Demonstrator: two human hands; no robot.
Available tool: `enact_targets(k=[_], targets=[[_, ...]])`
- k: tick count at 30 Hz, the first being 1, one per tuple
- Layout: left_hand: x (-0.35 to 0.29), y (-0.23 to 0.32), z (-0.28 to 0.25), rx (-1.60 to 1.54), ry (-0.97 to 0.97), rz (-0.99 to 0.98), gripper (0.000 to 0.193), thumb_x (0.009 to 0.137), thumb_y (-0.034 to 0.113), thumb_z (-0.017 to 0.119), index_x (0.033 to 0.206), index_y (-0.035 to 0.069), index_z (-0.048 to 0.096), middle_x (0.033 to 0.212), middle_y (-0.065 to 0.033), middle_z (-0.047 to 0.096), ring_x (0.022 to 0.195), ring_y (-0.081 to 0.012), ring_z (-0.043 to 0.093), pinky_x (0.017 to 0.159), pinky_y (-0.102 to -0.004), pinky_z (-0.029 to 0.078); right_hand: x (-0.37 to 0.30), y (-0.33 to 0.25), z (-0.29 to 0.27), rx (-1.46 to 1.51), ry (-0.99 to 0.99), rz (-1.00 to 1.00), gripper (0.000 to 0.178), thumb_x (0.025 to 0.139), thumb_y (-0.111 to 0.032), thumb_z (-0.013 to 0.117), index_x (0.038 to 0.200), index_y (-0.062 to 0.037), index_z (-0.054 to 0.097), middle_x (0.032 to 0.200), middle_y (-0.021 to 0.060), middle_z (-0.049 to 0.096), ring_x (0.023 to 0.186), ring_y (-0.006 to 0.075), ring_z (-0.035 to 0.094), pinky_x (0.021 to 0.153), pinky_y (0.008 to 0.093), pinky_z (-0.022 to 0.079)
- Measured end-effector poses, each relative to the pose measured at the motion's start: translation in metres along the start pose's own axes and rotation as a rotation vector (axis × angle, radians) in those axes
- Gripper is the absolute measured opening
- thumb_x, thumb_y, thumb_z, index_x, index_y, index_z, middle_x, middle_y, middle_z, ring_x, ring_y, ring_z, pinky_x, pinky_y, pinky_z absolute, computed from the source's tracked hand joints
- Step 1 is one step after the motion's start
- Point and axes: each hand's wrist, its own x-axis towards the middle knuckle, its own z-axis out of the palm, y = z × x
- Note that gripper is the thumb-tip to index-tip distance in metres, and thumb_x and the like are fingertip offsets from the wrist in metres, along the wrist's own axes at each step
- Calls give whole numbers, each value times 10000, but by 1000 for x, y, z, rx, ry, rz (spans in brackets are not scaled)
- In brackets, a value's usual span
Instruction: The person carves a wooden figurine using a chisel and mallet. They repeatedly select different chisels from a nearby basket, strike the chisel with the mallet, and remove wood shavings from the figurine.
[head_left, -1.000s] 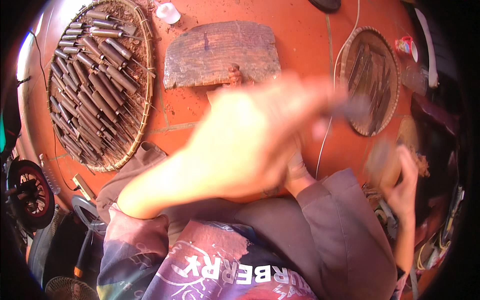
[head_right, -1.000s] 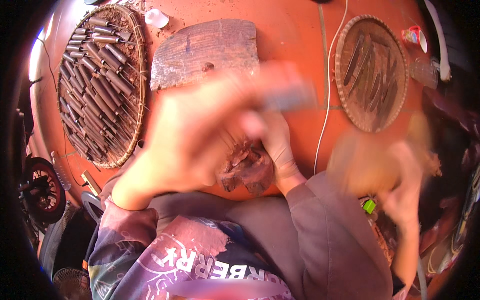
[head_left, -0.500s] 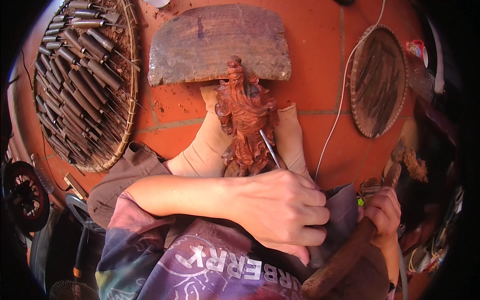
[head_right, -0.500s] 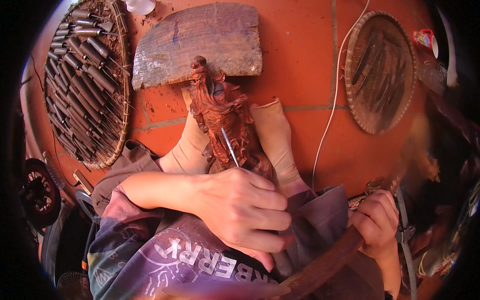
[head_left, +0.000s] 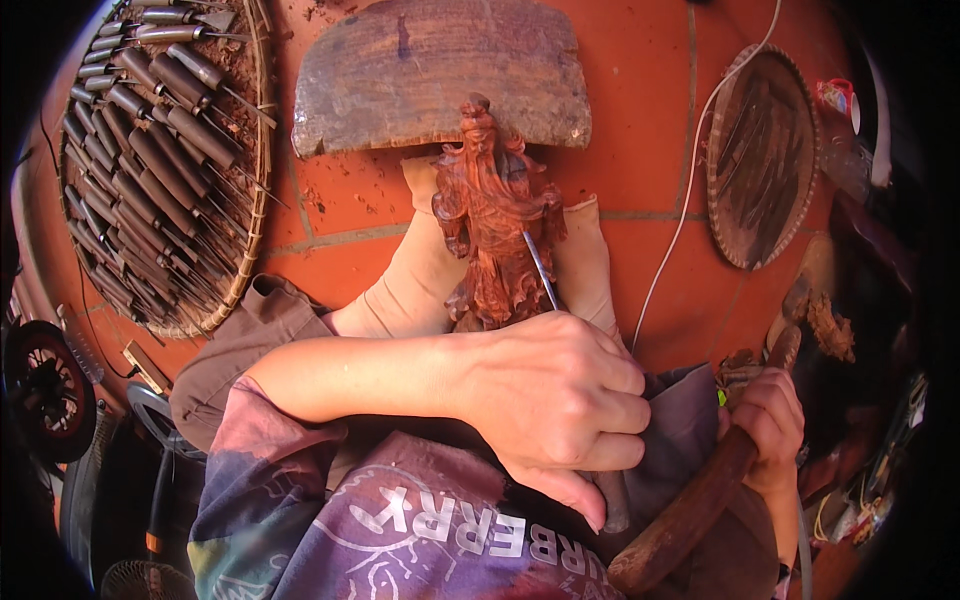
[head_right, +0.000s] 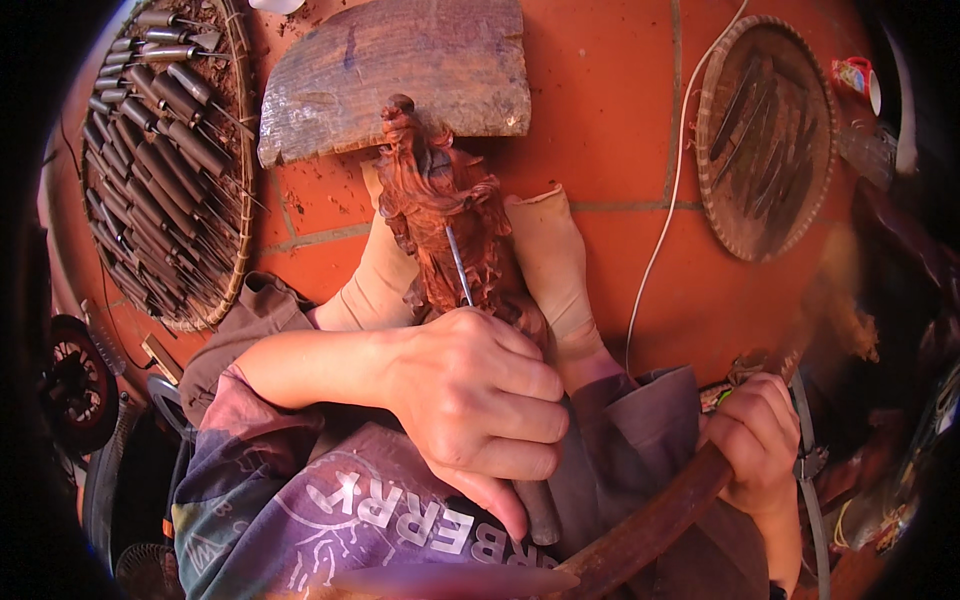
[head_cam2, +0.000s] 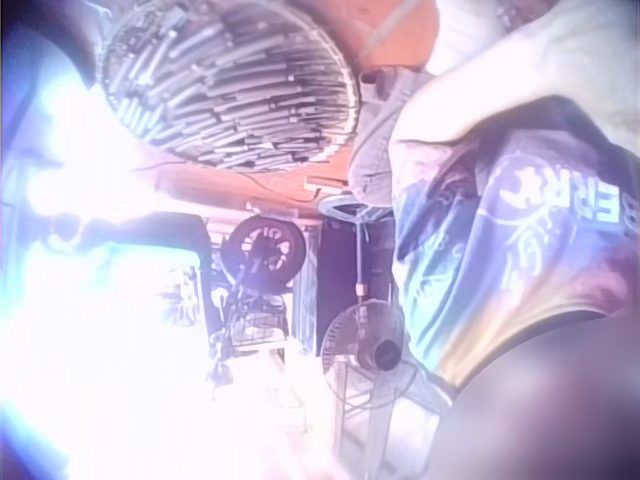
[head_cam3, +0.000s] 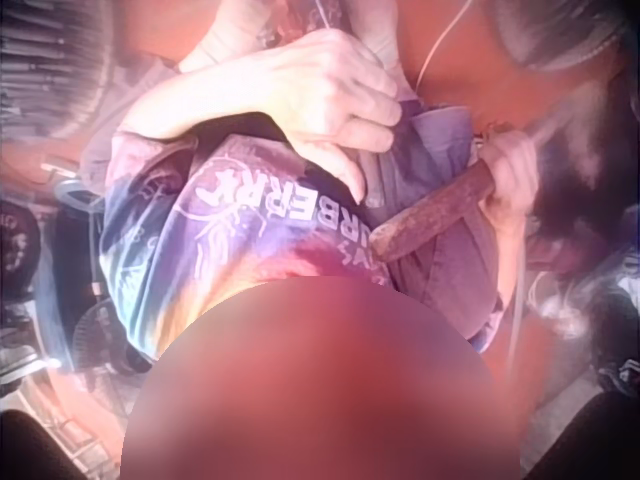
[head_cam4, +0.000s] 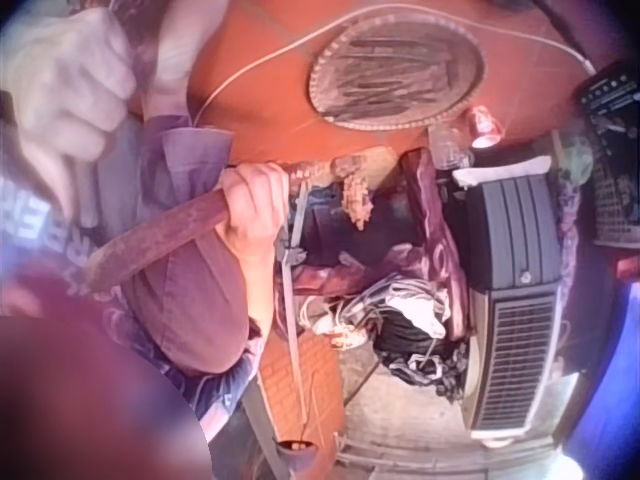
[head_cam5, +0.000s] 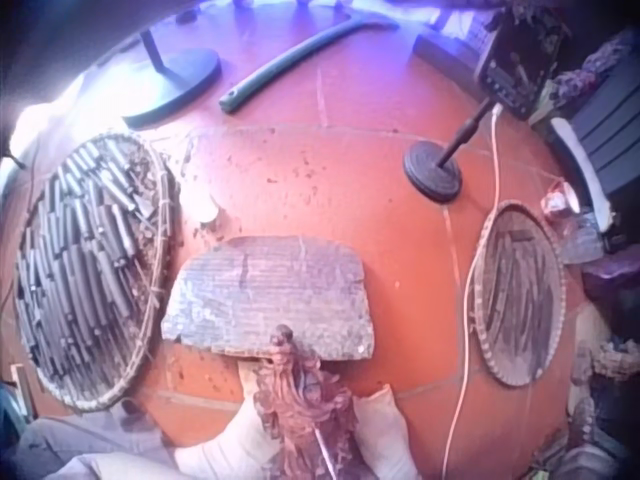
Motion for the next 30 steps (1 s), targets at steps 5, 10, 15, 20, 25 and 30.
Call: enact_targets(k=[5,10,15,20,25,30], targets=[[-1,-1,0,-13,0,-19,485,844,548,659,648,127,518,670,12,450,580,-150,492,444,-268,353,-1,-1,2,-11,26,15,219,639,-11,729,783,-26,564,774,103,528,672,305,545,663,439,480],[3,-1,-3,-53,49,-35,488,830,554,677,662,114,550,672,5,466,581,-156,502,438,-275,352,-1,-2,1,-9,24,33,221,633,-12,731,781,-26,567,776,106,529,677,309,549,667,439,481],[10,5,-9,-109,116,-133,545,728,604,694,646,95,513,649,-27,466,579,-229,533,442,-350,395,0,-2,-2,0,-11,29,231,723,8,732,791,-19,513,771,119,526,689,309,545,678,437,480],[14,6,-14,-165,161,-163,552,700,596,730,641,98,500,632,-30,458,560,-237,526,439,-356,388,-1,-1,1,-70,132,-58,268,665,-6,771,798,-38,541,756,93,560,647,296,577,604,416,490],[19,7,-16,-202,222,-164,546,693,592,749,649,105,505,621,-25,444,551,-235,519,441,-352,380,-1,-2,-7,-101,206,-109,367,676,-6,793,861,-67,482,730,93,571,591,268,568,555,392,495],[19,9,-16,-198,244,-166,528,692,573,769,658,109,519,622,-21,444,552,-232,519,442,-351,373,-6,-2,-4,-55,334,-118,381,701,-20,790,861,-83,450,693,91,566,582,262,563,555,386,501]])
